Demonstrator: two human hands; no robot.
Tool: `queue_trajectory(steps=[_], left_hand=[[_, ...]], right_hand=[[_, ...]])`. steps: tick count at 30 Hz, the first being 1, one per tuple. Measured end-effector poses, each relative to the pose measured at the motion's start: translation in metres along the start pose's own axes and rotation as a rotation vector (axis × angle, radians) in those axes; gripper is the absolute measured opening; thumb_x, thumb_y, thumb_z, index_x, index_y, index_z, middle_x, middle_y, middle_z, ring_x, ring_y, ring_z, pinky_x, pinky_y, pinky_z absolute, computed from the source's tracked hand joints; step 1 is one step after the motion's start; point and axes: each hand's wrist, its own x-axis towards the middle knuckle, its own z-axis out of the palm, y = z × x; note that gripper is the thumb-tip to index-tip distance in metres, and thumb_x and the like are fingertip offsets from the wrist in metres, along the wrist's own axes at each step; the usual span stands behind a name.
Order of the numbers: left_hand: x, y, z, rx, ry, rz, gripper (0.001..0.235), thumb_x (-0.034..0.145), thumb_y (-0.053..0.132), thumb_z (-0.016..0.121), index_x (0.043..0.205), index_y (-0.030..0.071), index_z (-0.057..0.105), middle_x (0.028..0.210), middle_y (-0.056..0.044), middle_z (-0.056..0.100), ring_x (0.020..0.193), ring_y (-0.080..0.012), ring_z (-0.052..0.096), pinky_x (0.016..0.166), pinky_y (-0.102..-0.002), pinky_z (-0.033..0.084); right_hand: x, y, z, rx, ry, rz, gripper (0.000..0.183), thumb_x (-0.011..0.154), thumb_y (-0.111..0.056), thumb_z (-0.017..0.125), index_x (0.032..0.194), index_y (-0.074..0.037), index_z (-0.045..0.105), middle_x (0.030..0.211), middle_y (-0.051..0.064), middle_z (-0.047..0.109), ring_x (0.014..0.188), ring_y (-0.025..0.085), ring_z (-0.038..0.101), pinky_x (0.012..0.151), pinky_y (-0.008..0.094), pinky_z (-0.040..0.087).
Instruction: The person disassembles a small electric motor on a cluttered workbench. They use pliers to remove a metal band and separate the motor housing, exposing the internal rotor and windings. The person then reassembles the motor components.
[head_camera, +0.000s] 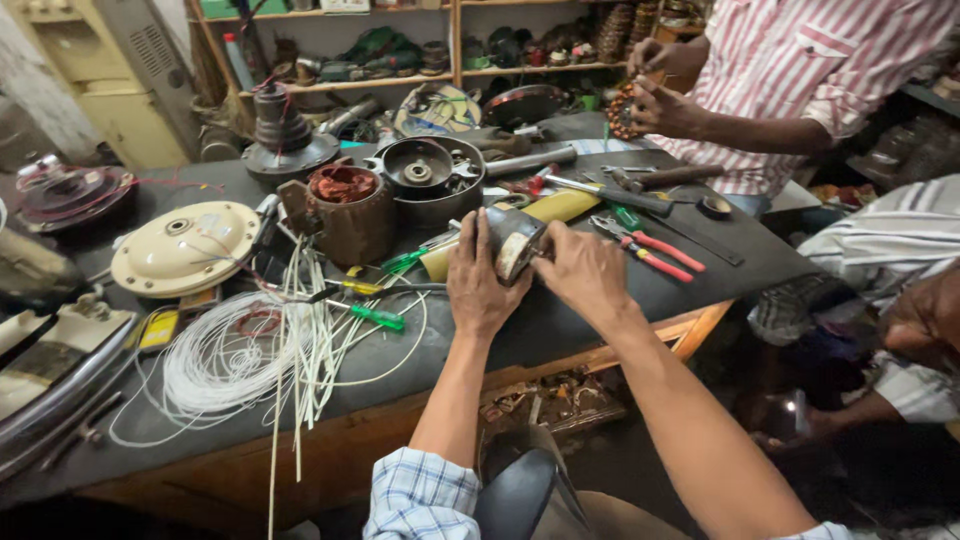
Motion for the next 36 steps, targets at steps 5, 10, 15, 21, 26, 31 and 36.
queue_trajectory(steps=[5, 10, 15, 21, 26, 31, 36], left_hand=[[0.0, 0.001, 0.001, -0.02, -0.022, -0.033, 0.102, 0.073, 0.04, 0.087, 0.155, 0.005, 0.038, 0.154, -0.021, 0.046, 0.123, -0.0454, 0.055, 0.103, -0.051, 0.048], [-0.001, -0.001, 0.001, -0.01, -0.012, 0.001, 0.102, 0.075, 0.038, 0.086, 0.157, 0.004, 0.037, 0.154, -0.021, 0.044, 0.128, -0.0464, 0.053, 0.104, -0.052, 0.047], [0.0, 0.0, 0.002, 0.007, -0.033, -0.029, 0.101, 0.075, 0.038, 0.087, 0.157, 0.006, 0.037, 0.156, -0.02, 0.044, 0.127, -0.0459, 0.052, 0.103, -0.051, 0.047], [-0.001, -0.002, 0.002, -0.002, -0.009, -0.003, 0.103, 0.073, 0.038, 0.086, 0.157, 0.005, 0.037, 0.155, -0.019, 0.044, 0.13, -0.0459, 0.052, 0.107, -0.051, 0.046], [0.0, -0.002, 0.002, -0.002, -0.036, -0.024, 0.102, 0.075, 0.039, 0.087, 0.157, 0.004, 0.036, 0.156, -0.02, 0.044, 0.129, -0.0457, 0.052, 0.106, -0.051, 0.046], [0.0, -0.001, 0.002, -0.021, -0.018, -0.01, 0.104, 0.075, 0.042, 0.087, 0.157, 0.004, 0.036, 0.155, -0.021, 0.043, 0.13, -0.0459, 0.052, 0.106, -0.052, 0.046], [-0.001, -0.002, 0.003, -0.007, -0.039, -0.02, 0.102, 0.075, 0.04, 0.086, 0.157, 0.005, 0.036, 0.156, -0.021, 0.044, 0.127, -0.0462, 0.052, 0.105, -0.051, 0.047]], right_hand=[[-0.001, 0.004, 0.001, 0.11, -0.222, 0.109, 0.042, 0.105, -0.053, 0.057, 0.097, -0.016, 0.075, 0.083, 0.012, 0.08, 0.089, 0.036, 0.074, 0.081, 0.051, 0.056], [-0.004, 0.005, 0.005, 0.084, 0.064, -0.019, 0.037, 0.087, -0.044, 0.067, 0.102, -0.01, 0.071, 0.086, 0.014, 0.076, 0.084, 0.038, 0.073, 0.073, 0.052, 0.055], [-0.004, 0.007, 0.003, 0.238, -0.052, 0.024, 0.042, 0.089, -0.049, 0.069, 0.096, -0.007, 0.07, 0.079, 0.015, 0.075, 0.08, 0.038, 0.072, 0.072, 0.05, 0.055], [-0.005, 0.003, 0.004, 0.24, -0.041, 0.03, 0.031, 0.092, -0.042, 0.066, 0.093, -0.012, 0.074, 0.078, 0.009, 0.077, 0.078, 0.033, 0.074, 0.072, 0.047, 0.056], [-0.007, 0.005, 0.005, 0.232, 0.066, -0.028, 0.039, 0.084, -0.045, 0.073, 0.09, -0.006, 0.072, 0.075, 0.012, 0.074, 0.074, 0.035, 0.073, 0.064, 0.047, 0.056], [-0.003, 0.009, 0.006, 0.337, -0.139, 0.101, 0.039, 0.099, -0.047, 0.06, 0.092, -0.012, 0.076, 0.078, 0.01, 0.078, 0.078, 0.031, 0.075, 0.075, 0.044, 0.058], [-0.004, 0.014, 0.011, 0.226, 0.067, -0.02, 0.039, 0.083, -0.044, 0.072, 0.087, -0.005, 0.076, 0.077, 0.016, 0.075, 0.074, 0.036, 0.072, 0.065, 0.047, 0.055]])
